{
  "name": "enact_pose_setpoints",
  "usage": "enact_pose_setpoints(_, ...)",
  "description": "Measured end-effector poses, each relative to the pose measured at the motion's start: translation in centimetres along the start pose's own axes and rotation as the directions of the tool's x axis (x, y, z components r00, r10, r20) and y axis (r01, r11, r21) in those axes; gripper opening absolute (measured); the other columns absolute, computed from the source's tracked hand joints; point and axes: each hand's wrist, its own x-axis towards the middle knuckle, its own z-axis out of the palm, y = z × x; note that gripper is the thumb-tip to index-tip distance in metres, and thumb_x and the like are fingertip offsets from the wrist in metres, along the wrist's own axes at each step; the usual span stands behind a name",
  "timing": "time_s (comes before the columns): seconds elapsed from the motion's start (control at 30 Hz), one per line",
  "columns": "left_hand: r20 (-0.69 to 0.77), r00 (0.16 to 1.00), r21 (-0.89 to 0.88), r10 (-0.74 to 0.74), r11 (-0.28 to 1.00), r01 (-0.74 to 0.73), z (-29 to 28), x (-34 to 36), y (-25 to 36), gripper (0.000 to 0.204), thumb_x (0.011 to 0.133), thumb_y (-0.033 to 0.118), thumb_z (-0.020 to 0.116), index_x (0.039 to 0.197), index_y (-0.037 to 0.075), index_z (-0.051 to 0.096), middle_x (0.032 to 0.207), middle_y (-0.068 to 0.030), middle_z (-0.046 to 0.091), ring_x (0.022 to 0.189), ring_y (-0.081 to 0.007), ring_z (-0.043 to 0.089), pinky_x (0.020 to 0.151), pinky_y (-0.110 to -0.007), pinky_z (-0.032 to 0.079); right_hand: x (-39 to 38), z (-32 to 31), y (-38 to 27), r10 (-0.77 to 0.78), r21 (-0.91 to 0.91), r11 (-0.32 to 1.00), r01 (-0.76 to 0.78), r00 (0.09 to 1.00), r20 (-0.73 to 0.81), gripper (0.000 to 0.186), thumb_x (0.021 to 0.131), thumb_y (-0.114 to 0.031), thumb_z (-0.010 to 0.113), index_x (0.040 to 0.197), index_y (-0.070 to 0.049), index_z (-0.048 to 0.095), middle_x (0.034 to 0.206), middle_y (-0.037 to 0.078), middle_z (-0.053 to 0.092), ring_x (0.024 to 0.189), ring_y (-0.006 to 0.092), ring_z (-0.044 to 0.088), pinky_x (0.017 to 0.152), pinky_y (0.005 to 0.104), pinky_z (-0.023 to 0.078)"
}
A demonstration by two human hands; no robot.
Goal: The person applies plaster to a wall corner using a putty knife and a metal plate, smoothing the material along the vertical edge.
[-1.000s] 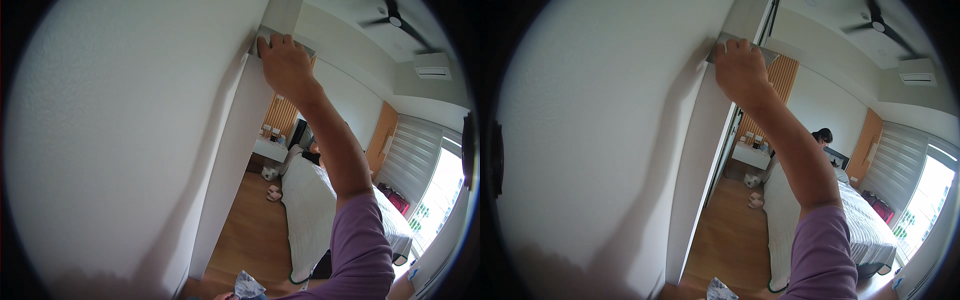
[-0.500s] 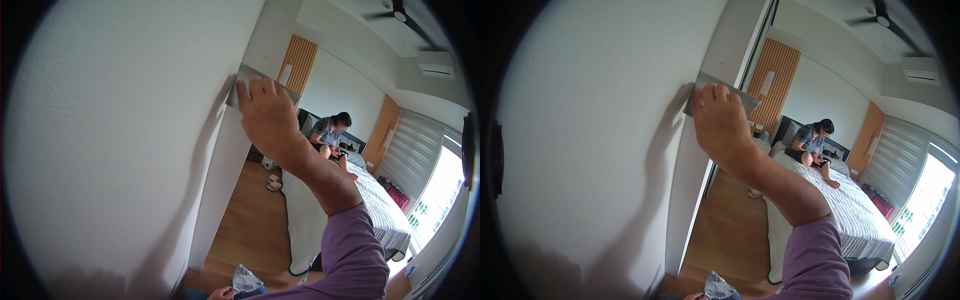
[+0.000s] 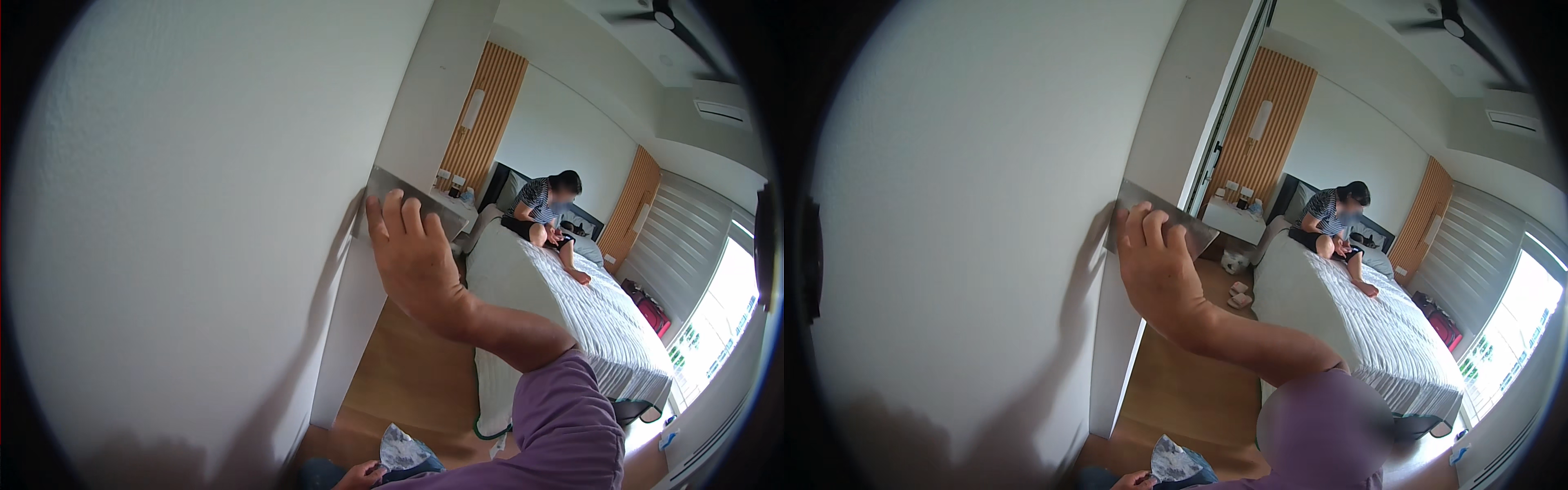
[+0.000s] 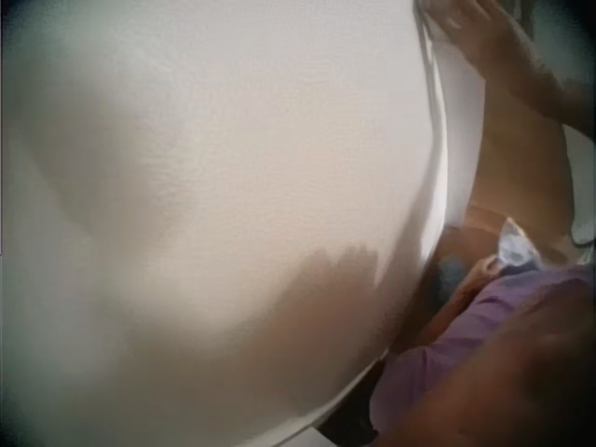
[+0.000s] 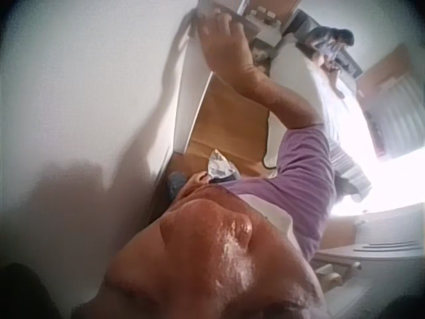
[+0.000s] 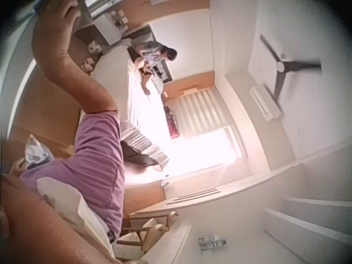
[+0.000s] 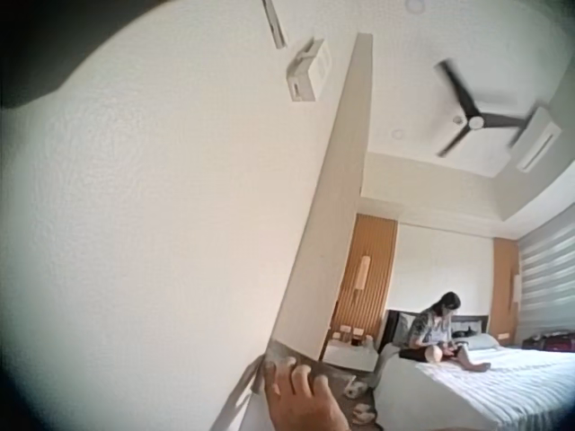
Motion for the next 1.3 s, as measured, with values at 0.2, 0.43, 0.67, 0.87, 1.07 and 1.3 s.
enact_pose_setpoints(0.2,-0.141,0.990,0.056,-0.008,0.998,0.016,1.1,1.4,-6.8,0.041,0.099,0.032,0.059,0.120,-0.003,0.065,0.114,-0.0142,0.070,0.107,-0.0193,0.061,0.094,-0.038,0.048,-2.3,0.0,-3.5,-0.058,0.047,0.997,0.057,0.998,0.022,0.054,0.087,-0.023,0.058,0.134,0.003,0.062,0.125,0.021,0.059,0.104,0.0304,0.055,0.079,0.0378,0.046)
enact_pose_setpoints(0.43,-0.011,0.999,-0.135,-0.037,0.990,0.035,0.1,-1.0,-3.2,0.035,0.101,0.028,0.061,0.122,0.000,0.063,0.086,-0.0026,0.065,0.076,-0.0099,0.060,0.070,-0.027,0.049,-5.4,0.0,-7.1,-0.121,0.126,0.985,0.114,0.991,0.051,0.052,0.087,-0.021,0.058,0.133,0.003,0.064,0.123,0.020,0.060,0.102,0.0295,0.055,0.074,0.0338,0.046)
enact_pose_setpoints(0.67,0.003,0.999,-0.223,-0.038,0.974,0.037,1.0,0.3,-6.1,0.043,0.099,0.029,0.063,0.130,-0.002,0.060,0.092,-0.0040,0.067,0.080,-0.0108,0.060,0.075,-0.028,0.050,-8.9,0.6,-11.6,-0.158,0.253,0.958,0.137,0.985,0.063,0.053,0.086,-0.019,0.059,0.134,0.006,0.061,0.119,0.019,0.061,0.095,0.0249,0.055,0.070,0.0326,0.046)
enact_pose_setpoints(0.87,0.014,0.997,-0.217,-0.081,0.973,0.082,0.4,-0.7,-4.4,0.039,0.100,0.027,0.062,0.128,0.001,0.060,0.093,-0.0015,0.065,0.081,-0.0088,0.058,0.074,-0.027,0.049,-15.9,-0.5,-15.8,-0.266,0.625,0.763,0.164,0.961,0.073,0.058,0.086,-0.020,0.057,0.136,0.009,0.056,0.116,0.016,0.057,0.083,0.0192,0.053,0.067,0.0334,0.046)
enact_pose_setpoints(1.07,0.018,0.968,-0.581,-0.249,0.785,0.213,-0.3,-2.4,-1.5,0.030,0.105,0.023,0.059,0.128,0.005,0.060,0.089,0.0010,0.062,0.081,-0.0080,0.060,0.064,-0.023,0.050,-23.5,-4.0,-10.7,-0.325,0.954,0.278,0.110,0.946,-0.015,0.055,0.086,-0.013,0.061,0.141,-0.010,0.057,0.119,0.012,0.059,0.097,0.0238,0.061,0.080,0.0330,0.049)
enact_pose_setpoints(1.3,0.168,0.985,-0.732,0.029,0.673,0.105,-3.0,-3.8,3.9,0.039,0.107,0.031,0.052,0.135,0.004,0.054,0.081,-0.0051,0.064,0.053,-0.0125,0.056,0.045,-0.025,0.045,-32.6,-0.5,-7.7,-0.282,0.992,-0.040,-0.123,0.953,0.107,0.059,0.081,-0.006,0.070,0.136,-0.023,0.063,0.131,0.008,0.063,0.114,0.0315,0.063,0.092,0.0419,0.054)
